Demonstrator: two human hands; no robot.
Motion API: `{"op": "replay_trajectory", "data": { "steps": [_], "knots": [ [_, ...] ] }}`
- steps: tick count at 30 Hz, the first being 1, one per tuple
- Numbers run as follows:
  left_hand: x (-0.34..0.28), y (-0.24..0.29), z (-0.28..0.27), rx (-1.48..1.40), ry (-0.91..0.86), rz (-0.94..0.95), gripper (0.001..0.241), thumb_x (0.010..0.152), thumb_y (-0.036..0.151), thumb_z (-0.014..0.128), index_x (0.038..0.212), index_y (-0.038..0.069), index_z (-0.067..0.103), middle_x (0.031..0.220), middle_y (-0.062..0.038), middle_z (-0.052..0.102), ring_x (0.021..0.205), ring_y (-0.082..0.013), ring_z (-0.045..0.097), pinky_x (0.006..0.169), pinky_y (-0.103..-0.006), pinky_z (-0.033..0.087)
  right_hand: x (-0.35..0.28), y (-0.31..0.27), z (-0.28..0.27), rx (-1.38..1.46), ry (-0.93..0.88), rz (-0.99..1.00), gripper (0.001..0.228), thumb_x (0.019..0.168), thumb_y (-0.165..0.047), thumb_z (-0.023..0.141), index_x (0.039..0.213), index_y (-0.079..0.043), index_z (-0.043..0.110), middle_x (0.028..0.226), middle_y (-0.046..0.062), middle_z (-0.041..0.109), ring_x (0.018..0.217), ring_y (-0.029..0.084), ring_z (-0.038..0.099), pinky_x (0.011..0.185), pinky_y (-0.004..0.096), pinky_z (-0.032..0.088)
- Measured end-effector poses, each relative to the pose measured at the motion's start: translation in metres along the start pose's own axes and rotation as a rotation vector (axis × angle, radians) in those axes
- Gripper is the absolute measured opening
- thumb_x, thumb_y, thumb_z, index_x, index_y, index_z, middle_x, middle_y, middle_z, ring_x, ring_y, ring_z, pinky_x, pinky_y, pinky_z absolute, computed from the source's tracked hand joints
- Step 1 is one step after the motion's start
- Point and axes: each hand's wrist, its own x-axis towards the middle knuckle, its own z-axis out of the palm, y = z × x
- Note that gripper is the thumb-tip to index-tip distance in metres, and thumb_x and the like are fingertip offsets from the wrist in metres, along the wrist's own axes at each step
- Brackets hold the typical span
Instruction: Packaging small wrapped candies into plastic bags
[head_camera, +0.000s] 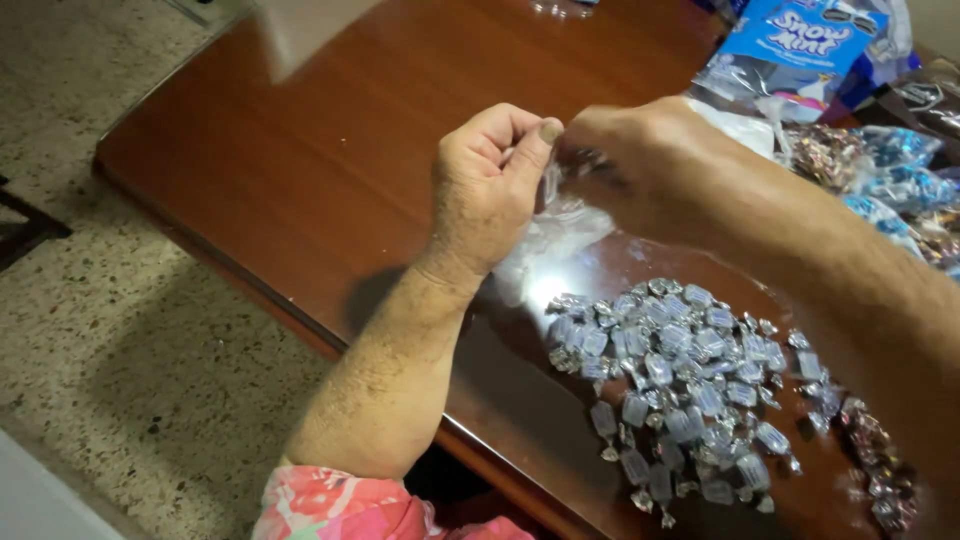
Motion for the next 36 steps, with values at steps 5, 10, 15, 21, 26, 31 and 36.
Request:
{"op": "replay_trajectory", "data": {
  "steps": [5,10,15,21,26,31,36],
  "knots": [
    [0.001,-0.003,-0.002,0.104,0.041,0.054,0.018,0.097,0.023,0.064,0.082,0.012,0.066,0.071,0.006,0.066,0.064,-0.0046,0.057,0.057,-0.0232,0.049,0.030,-0.025,-0.009,-0.444,-0.393,0.271,0.047,0.087,-0.052,0.080,0.113,-0.016,0.064,0.076,0.000,0.075,0.061,0.018,0.073,0.059,0.034,0.061],
    [0.003,-0.001,-0.005,0.121,0.057,0.099,0.019,0.099,0.022,0.063,0.083,0.012,0.066,0.074,0.007,0.064,0.069,-0.0036,0.055,0.060,-0.0226,0.047,0.027,-0.034,-0.034,-0.259,-0.429,0.430,0.040,0.090,-0.036,0.082,0.121,-0.015,0.068,0.092,0.007,0.080,0.076,0.021,0.081,0.073,0.033,0.067],
    [0.003,0.004,-0.006,0.023,0.076,0.105,0.022,0.099,0.025,0.062,0.082,0.011,0.061,0.056,0.005,0.049,0.048,-0.0040,0.046,0.046,-0.0227,0.039,-0.053,0.032,0.010,-0.148,0.016,-0.006,0.073,0.071,-0.058,0.084,0.130,-0.016,0.071,0.104,0.010,0.079,0.075,0.029,0.076,0.055,0.047,0.062],
    [0.003,0.002,-0.006,-0.008,0.032,0.087,0.023,0.099,0.026,0.062,0.083,0.010,0.060,0.056,0.003,0.051,0.047,-0.0043,0.048,0.044,-0.0224,0.037,-0.188,0.036,0.125,-0.366,-0.462,0.203,0.149,0.058,-0.115,0.042,0.167,-0.023,-0.002,0.170,0.019,0.000,0.152,0.042,0.005,0.108,0.066,0.023],
    [0.004,-0.007,-0.004,0.042,0.017,0.099,0.015,0.099,0.013,0.064,0.086,0.006,0.064,0.062,0.003,0.053,0.054,-0.0060,0.048,0.049,-0.0255,0.040,-0.178,0.048,0.140,-0.157,0.099,0.225,0.083,0.081,-0.062,0.046,0.146,-0.010,0.042,0.150,0.017,0.043,0.131,0.036,0.048,0.101,0.056,0.044],
    [0.010,-0.020,-0.010,0.082,0.002,0.125,0.018,0.102,0.010,0.065,0.085,0.003,0.064,0.060,-0.001,0.056,0.050,-0.0079,0.051,0.046,-0.0250,0.042,-0.167,0.096,0.153,0.156,0.284,0.347,0.036,0.089,-0.011,0.073,0.122,0.002,0.065,0.118,0.019,0.066,0.100,0.030,0.068,0.093,0.039,0.060],
    [0.012,-0.033,-0.013,0.130,0.061,0.095,0.009,0.097,0.003,0.068,0.093,0.000,0.075,0.050,-0.006,0.053,0.047,-0.0101,0.056,0.046,-0.0229,0.045,-0.181,0.104,0.130,0.915,0.641,0.849,0.029,0.088,-0.013,0.074,0.117,-0.009,0.075,0.081,0.008,0.065,0.076,0.016,0.059,0.069,0.033,0.050]
  ]
}}
